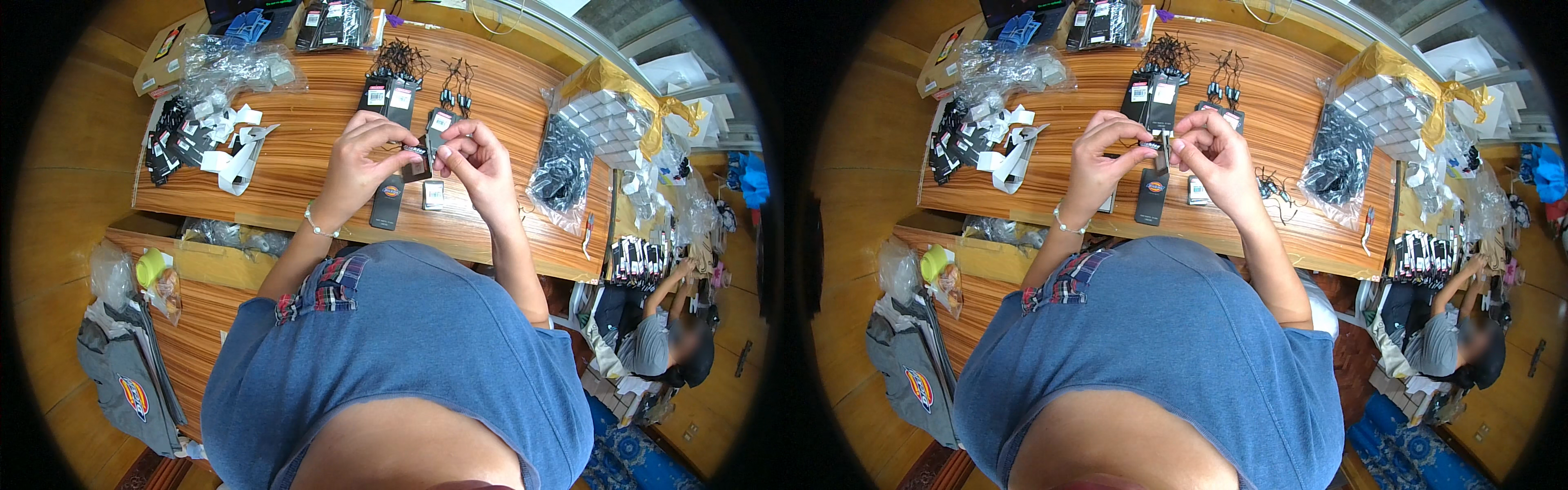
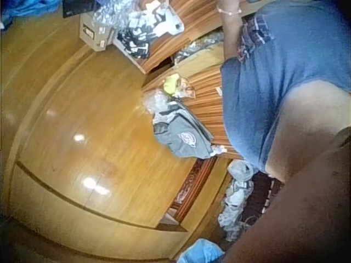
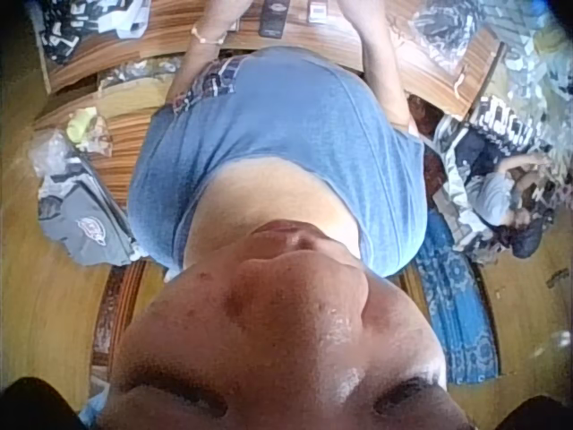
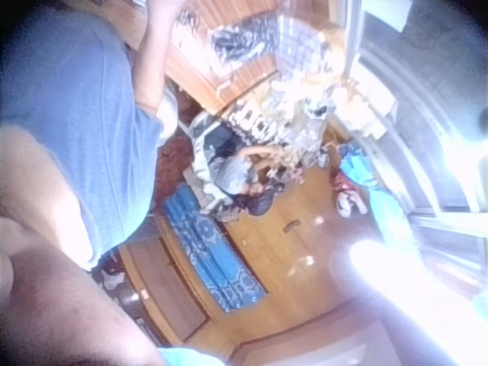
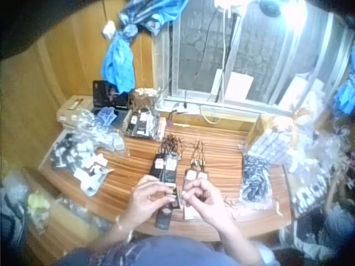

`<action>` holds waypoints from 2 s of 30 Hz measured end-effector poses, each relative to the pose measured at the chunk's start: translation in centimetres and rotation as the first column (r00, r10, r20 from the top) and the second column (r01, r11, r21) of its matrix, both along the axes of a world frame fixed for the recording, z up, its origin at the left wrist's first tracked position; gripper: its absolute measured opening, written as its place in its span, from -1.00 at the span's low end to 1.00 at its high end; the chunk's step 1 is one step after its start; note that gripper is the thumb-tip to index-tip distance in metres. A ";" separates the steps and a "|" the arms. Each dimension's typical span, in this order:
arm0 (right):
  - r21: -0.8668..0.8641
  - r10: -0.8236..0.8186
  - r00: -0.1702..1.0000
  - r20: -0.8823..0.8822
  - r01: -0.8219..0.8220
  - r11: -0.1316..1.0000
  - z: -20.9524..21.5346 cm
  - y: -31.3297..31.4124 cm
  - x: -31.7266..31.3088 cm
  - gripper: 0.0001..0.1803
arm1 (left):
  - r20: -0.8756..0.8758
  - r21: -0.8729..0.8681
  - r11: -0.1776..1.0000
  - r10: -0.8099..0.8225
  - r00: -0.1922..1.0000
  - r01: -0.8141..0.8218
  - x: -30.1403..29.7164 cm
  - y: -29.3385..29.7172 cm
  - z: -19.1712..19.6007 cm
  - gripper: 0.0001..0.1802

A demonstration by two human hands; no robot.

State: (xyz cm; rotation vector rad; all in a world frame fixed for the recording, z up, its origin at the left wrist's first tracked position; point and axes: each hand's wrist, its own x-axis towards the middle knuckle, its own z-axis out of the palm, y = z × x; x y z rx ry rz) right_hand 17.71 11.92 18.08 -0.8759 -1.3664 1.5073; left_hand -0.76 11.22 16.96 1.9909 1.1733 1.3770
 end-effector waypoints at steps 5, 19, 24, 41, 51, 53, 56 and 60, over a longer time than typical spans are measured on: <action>0.034 -0.013 1.000 0.022 0.012 0.999 -0.3 0.0 -0.2 -0.89 | 0.004 -0.010 1.000 0.004 1.000 -0.004 0.2 -0.2 0.3 -0.79; -0.051 0.102 0.991 -0.088 -0.107 0.993 -1.5 -0.3 -0.3 -0.89 | 0.098 -0.117 0.982 -0.135 0.986 0.146 -0.2 -0.2 0.0 -0.82; -0.111 0.182 0.955 -0.235 -0.212 0.971 -2.3 -0.3 0.0 -0.88 | 0.200 -0.210 0.946 -0.206 0.958 0.247 -0.2 -0.2 0.3 -0.83; -0.188 0.161 0.961 -0.223 -0.205 0.961 -2.9 0.4 1.3 -0.88 | 0.634 -0.373 0.635 -0.358 0.686 0.677 0.2 0.9 -3.3 -0.38; -0.178 -0.005 0.979 -0.203 -0.032 0.984 -2.5 -0.2 0.5 -0.87 | 0.345 -0.406 0.756 -0.394 0.852 0.514 1.4 0.3 -3.3 -0.25; -0.136 -0.051 0.988 -0.143 0.031 0.990 -2.4 -0.4 0.4 -0.88 | 0.328 -0.451 0.753 -0.361 0.873 0.480 1.5 0.4 -3.3 -0.27; -0.090 -0.143 0.985 -0.095 0.135 0.987 -2.0 -0.6 0.1 -0.88 | 0.369 -0.389 0.782 -0.352 0.860 0.487 1.6 0.3 -3.4 -0.32; -0.066 -0.186 0.979 -0.085 0.180 0.981 -1.5 -0.9 -0.3 -0.89 | 0.392 -0.372 0.793 -0.336 0.856 0.482 1.7 0.4 -3.6 -0.44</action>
